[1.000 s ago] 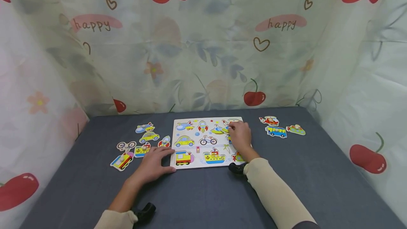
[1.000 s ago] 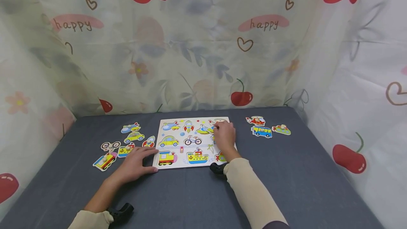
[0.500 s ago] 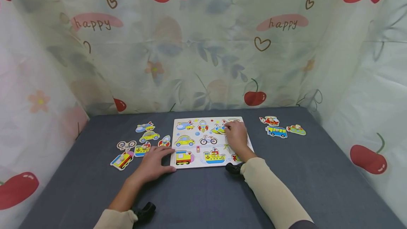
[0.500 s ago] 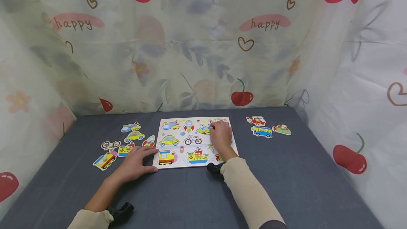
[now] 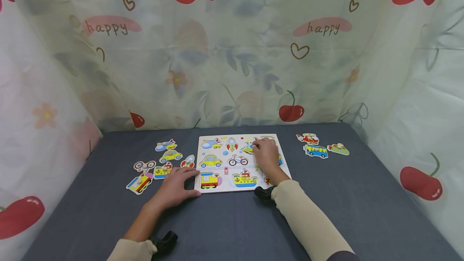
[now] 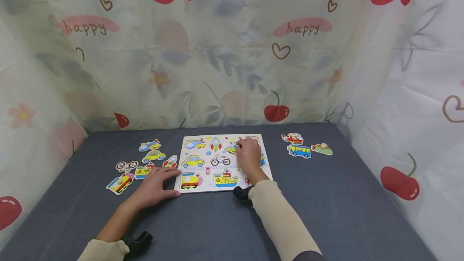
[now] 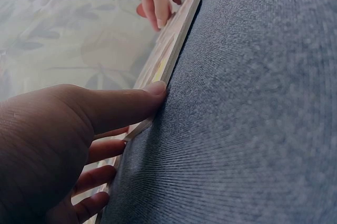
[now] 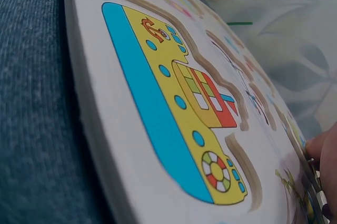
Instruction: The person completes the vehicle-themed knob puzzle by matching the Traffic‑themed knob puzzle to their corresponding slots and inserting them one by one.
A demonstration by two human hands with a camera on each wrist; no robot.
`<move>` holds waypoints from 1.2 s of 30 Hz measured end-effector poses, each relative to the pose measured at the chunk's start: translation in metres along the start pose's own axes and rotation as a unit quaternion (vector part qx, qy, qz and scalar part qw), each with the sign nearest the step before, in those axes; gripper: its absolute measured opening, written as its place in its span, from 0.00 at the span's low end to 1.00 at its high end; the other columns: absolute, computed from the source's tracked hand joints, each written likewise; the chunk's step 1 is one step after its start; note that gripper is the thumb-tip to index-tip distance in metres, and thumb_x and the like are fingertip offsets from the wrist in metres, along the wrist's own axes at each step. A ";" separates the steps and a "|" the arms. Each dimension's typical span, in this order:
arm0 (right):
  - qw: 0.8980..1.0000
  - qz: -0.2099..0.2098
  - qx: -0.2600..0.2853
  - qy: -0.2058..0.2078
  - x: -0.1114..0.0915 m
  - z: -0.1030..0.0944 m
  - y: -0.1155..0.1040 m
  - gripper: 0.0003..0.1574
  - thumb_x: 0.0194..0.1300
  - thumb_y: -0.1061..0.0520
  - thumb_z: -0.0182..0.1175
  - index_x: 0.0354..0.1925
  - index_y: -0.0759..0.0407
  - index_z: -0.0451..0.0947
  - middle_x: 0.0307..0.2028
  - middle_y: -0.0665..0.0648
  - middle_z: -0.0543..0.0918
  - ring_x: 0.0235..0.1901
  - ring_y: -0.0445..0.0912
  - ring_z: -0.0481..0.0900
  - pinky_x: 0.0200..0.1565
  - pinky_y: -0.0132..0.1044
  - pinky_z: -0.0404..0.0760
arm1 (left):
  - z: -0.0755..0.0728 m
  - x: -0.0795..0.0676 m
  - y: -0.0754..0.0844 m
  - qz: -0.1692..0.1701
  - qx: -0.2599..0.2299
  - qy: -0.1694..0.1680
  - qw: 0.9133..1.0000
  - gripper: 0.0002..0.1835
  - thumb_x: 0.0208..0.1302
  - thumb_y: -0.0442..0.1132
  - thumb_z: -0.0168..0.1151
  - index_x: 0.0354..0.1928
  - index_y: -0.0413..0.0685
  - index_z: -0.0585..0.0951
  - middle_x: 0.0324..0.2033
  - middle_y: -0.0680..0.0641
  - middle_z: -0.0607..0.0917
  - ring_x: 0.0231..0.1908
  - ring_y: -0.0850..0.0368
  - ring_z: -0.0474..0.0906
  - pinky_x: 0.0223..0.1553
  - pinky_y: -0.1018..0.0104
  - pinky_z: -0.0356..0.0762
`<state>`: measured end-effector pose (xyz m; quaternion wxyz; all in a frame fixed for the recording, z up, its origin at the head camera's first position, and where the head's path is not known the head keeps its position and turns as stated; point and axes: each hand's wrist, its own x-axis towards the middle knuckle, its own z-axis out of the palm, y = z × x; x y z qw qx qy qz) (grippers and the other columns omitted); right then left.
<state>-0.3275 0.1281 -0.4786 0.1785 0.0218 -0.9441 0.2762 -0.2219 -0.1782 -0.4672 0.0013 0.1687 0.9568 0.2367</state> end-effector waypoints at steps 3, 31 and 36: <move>1.000 -0.001 -0.001 -0.001 0.000 0.001 -0.002 0.12 0.65 0.57 0.61 0.45 0.58 0.86 0.41 0.57 0.83 0.45 0.54 0.75 0.50 0.50 0.71 | 0.000 0.000 0.000 0.000 -0.001 0.001 1.000 0.35 0.49 0.52 0.76 0.61 0.52 0.79 0.60 0.46 0.76 0.57 0.45 0.66 0.57 0.44 0.64; 1.000 -0.004 -0.009 -0.014 0.001 0.004 -0.009 0.13 0.65 0.56 0.62 0.47 0.56 0.86 0.40 0.56 0.82 0.44 0.52 0.75 0.50 0.48 0.71 | 0.001 0.000 -0.001 0.001 -0.003 0.000 1.000 0.36 0.50 0.53 0.75 0.62 0.52 0.78 0.60 0.47 0.76 0.57 0.46 0.65 0.56 0.45 0.64; 1.000 -0.011 -0.016 -0.015 0.000 0.005 -0.008 0.13 0.65 0.56 0.62 0.47 0.56 0.86 0.41 0.56 0.83 0.44 0.52 0.75 0.50 0.48 0.71 | 0.001 0.000 -0.001 0.001 -0.002 -0.001 1.000 0.36 0.50 0.53 0.75 0.62 0.52 0.78 0.60 0.47 0.76 0.57 0.46 0.66 0.56 0.45 0.64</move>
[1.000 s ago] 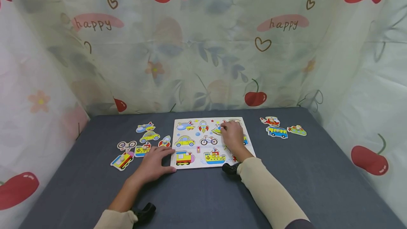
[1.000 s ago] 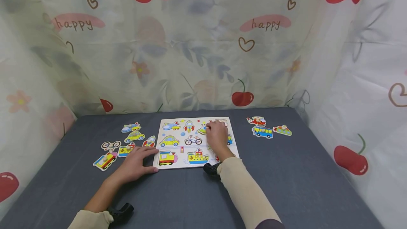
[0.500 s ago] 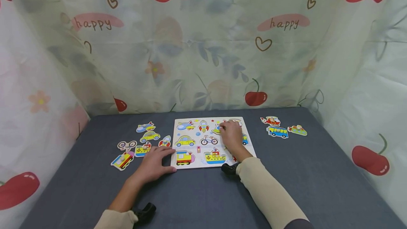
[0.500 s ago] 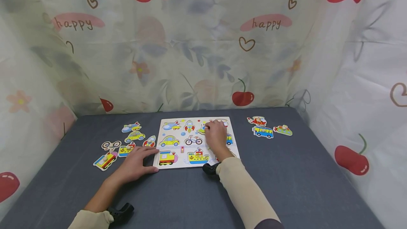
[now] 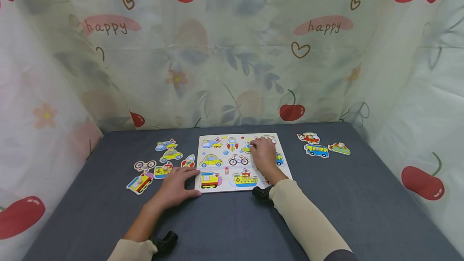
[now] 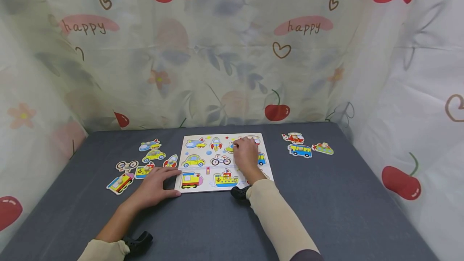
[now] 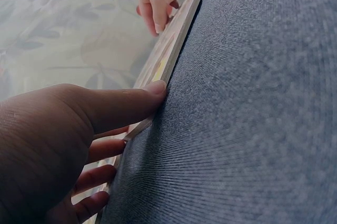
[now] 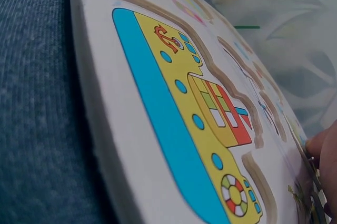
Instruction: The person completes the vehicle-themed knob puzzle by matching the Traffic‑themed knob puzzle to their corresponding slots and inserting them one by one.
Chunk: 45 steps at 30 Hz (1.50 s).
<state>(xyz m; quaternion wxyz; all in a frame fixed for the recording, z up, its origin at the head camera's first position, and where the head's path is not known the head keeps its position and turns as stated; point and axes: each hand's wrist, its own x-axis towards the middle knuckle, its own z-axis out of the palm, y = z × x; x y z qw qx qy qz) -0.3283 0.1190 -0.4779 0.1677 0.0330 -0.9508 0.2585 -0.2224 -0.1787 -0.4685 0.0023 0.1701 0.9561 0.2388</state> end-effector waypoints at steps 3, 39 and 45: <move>1.000 -0.005 -0.003 0.001 0.000 0.000 0.000 0.13 0.65 0.56 0.62 0.47 0.56 0.86 0.41 0.56 0.83 0.44 0.52 0.75 0.50 0.48 0.71 | 0.000 0.000 0.000 -0.002 0.001 -0.001 1.000 0.36 0.50 0.53 0.75 0.62 0.53 0.78 0.60 0.47 0.76 0.57 0.46 0.65 0.56 0.45 0.64; 0.999 -0.045 0.011 -0.015 -0.002 -0.022 0.011 0.14 0.64 0.57 0.61 0.47 0.58 0.85 0.48 0.57 0.83 0.51 0.54 0.74 0.55 0.50 0.68 | -0.001 0.000 -0.002 0.000 0.003 0.001 1.000 0.35 0.50 0.54 0.75 0.62 0.53 0.78 0.60 0.47 0.76 0.57 0.46 0.66 0.55 0.45 0.64; 0.999 -0.037 0.020 -0.019 -0.002 -0.034 0.019 0.15 0.64 0.56 0.63 0.49 0.56 0.84 0.48 0.57 0.82 0.51 0.54 0.73 0.54 0.52 0.68 | 0.000 0.000 -0.002 0.000 0.005 0.001 1.000 0.35 0.50 0.54 0.75 0.62 0.53 0.78 0.60 0.48 0.76 0.57 0.46 0.66 0.56 0.45 0.64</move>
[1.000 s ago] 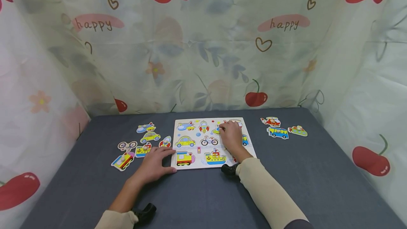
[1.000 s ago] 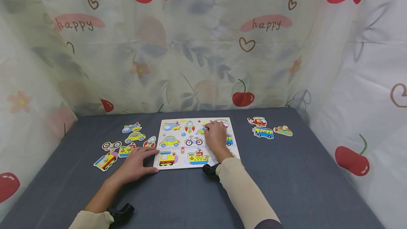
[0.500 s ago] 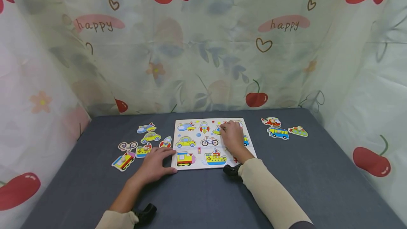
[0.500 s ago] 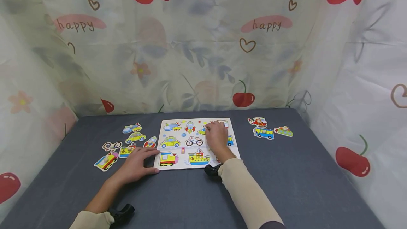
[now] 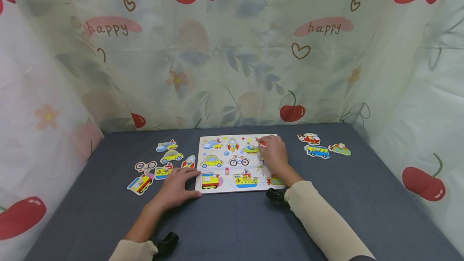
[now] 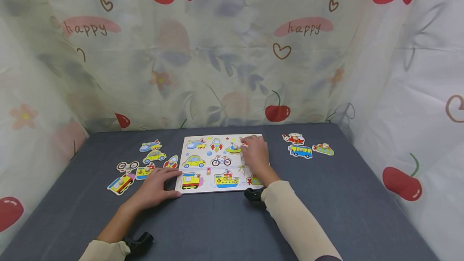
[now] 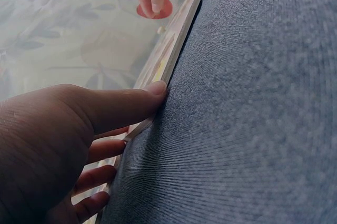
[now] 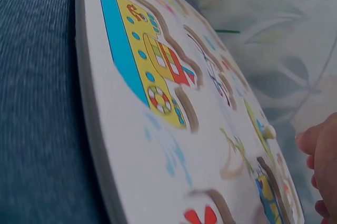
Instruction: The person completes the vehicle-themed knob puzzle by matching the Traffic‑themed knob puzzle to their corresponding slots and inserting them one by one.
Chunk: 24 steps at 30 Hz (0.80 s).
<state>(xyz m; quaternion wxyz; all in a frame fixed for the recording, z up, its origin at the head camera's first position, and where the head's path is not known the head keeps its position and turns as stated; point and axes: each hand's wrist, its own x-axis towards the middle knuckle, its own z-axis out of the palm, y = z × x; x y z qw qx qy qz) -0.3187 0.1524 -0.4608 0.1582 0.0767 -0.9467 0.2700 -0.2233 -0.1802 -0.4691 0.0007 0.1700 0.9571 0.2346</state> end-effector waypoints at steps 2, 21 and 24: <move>1.000 0.002 -0.007 0.002 -0.001 -0.003 0.002 0.15 0.65 0.56 0.64 0.50 0.56 0.84 0.48 0.58 0.82 0.50 0.54 0.72 0.53 0.52 0.68 | 0.000 0.000 0.000 0.000 0.000 0.001 1.000 0.35 0.50 0.54 0.75 0.62 0.53 0.78 0.60 0.48 0.76 0.57 0.46 0.66 0.56 0.45 0.64; 0.998 0.040 -0.057 -0.001 -0.014 -0.025 0.050 0.32 0.63 0.49 0.65 0.63 0.58 0.74 0.61 0.63 0.73 0.62 0.60 0.63 0.61 0.61 0.59 | 0.001 0.000 0.000 -0.004 -0.005 -0.003 1.000 0.35 0.50 0.54 0.75 0.62 0.53 0.78 0.60 0.47 0.76 0.57 0.46 0.65 0.56 0.45 0.64; 0.997 0.042 -0.066 -0.003 -0.016 -0.029 0.059 0.34 0.62 0.49 0.66 0.64 0.59 0.72 0.62 0.65 0.72 0.64 0.62 0.61 0.62 0.62 0.57 | 0.000 0.000 0.000 -0.003 -0.002 -0.002 1.000 0.35 0.50 0.54 0.75 0.62 0.53 0.78 0.60 0.48 0.76 0.57 0.46 0.66 0.56 0.45 0.64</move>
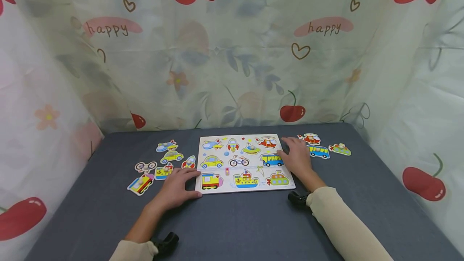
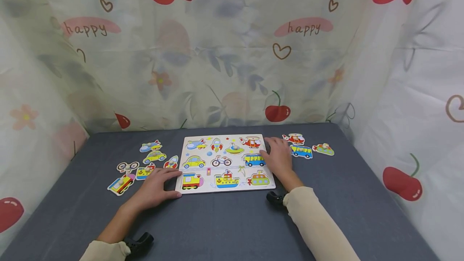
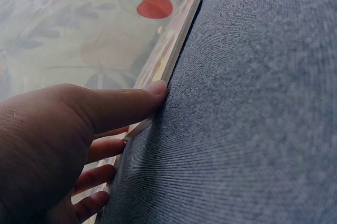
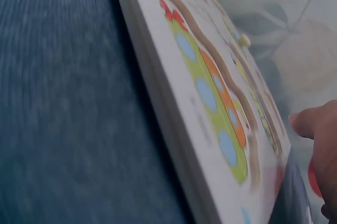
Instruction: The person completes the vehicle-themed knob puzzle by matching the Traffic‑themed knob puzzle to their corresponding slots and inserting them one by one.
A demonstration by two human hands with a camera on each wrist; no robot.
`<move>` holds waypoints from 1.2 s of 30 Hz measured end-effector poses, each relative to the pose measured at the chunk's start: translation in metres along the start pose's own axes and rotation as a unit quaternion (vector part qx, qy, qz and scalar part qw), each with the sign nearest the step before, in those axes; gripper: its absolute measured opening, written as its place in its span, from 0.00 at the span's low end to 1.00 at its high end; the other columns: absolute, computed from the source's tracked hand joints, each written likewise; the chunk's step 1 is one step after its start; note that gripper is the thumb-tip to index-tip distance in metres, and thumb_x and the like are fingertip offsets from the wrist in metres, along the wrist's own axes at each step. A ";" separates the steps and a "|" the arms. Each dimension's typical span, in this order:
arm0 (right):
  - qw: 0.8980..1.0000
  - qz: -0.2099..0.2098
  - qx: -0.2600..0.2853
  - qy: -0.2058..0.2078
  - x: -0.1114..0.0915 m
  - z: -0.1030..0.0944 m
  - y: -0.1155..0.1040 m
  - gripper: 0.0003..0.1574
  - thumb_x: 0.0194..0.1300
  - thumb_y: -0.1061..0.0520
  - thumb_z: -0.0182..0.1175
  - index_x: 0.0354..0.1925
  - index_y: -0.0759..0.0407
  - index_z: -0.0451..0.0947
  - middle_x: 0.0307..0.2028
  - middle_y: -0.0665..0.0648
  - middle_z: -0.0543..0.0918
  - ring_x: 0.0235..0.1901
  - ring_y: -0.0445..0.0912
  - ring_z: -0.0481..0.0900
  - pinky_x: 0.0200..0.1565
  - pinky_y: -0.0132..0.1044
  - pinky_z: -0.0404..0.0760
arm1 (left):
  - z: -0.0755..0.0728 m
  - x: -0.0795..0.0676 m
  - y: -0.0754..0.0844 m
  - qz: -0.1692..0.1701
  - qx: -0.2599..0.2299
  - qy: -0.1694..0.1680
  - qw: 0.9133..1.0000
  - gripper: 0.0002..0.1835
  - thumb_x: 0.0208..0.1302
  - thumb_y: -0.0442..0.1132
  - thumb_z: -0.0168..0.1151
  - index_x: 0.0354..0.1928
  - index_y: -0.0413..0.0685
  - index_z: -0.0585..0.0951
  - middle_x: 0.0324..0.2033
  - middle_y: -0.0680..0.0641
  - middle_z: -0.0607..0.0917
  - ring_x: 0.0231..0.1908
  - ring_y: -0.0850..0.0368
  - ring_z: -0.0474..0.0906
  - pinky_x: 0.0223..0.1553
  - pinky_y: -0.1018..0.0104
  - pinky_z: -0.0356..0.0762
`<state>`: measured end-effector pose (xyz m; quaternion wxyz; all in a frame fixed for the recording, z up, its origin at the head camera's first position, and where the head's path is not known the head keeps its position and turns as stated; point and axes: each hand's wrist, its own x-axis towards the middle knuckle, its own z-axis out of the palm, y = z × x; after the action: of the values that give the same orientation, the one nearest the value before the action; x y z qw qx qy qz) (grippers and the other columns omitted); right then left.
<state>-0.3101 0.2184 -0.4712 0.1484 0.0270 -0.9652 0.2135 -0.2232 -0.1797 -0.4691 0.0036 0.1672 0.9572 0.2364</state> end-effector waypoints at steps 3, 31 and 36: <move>1.000 -0.001 -0.007 -0.001 -0.001 -0.003 0.009 0.36 0.62 0.49 0.66 0.65 0.59 0.71 0.63 0.66 0.70 0.64 0.64 0.60 0.62 0.64 0.55 | 0.000 0.000 0.000 0.001 0.002 0.000 1.000 0.35 0.50 0.54 0.75 0.62 0.53 0.78 0.60 0.48 0.76 0.57 0.46 0.66 0.56 0.45 0.64; 0.999 0.023 -0.036 -0.016 -0.011 -0.025 0.071 0.39 0.63 0.47 0.63 0.65 0.65 0.67 0.65 0.72 0.63 0.64 0.69 0.55 0.57 0.69 0.53 | 0.002 0.001 -0.002 0.005 0.001 0.003 1.000 0.36 0.49 0.54 0.75 0.62 0.53 0.79 0.60 0.48 0.76 0.57 0.47 0.66 0.56 0.46 0.64; 0.999 0.032 -0.038 -0.010 -0.011 -0.026 0.077 0.38 0.64 0.47 0.62 0.65 0.66 0.67 0.64 0.72 0.65 0.63 0.70 0.56 0.57 0.69 0.54 | 0.002 0.001 -0.003 0.003 0.004 0.002 1.000 0.36 0.49 0.55 0.75 0.61 0.54 0.79 0.60 0.48 0.76 0.57 0.46 0.66 0.56 0.45 0.65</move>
<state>-0.3010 0.2994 -0.4834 0.1324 -0.0076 -0.9745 0.1810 -0.2252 -0.1807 -0.4721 0.0000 0.1699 0.9575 0.2330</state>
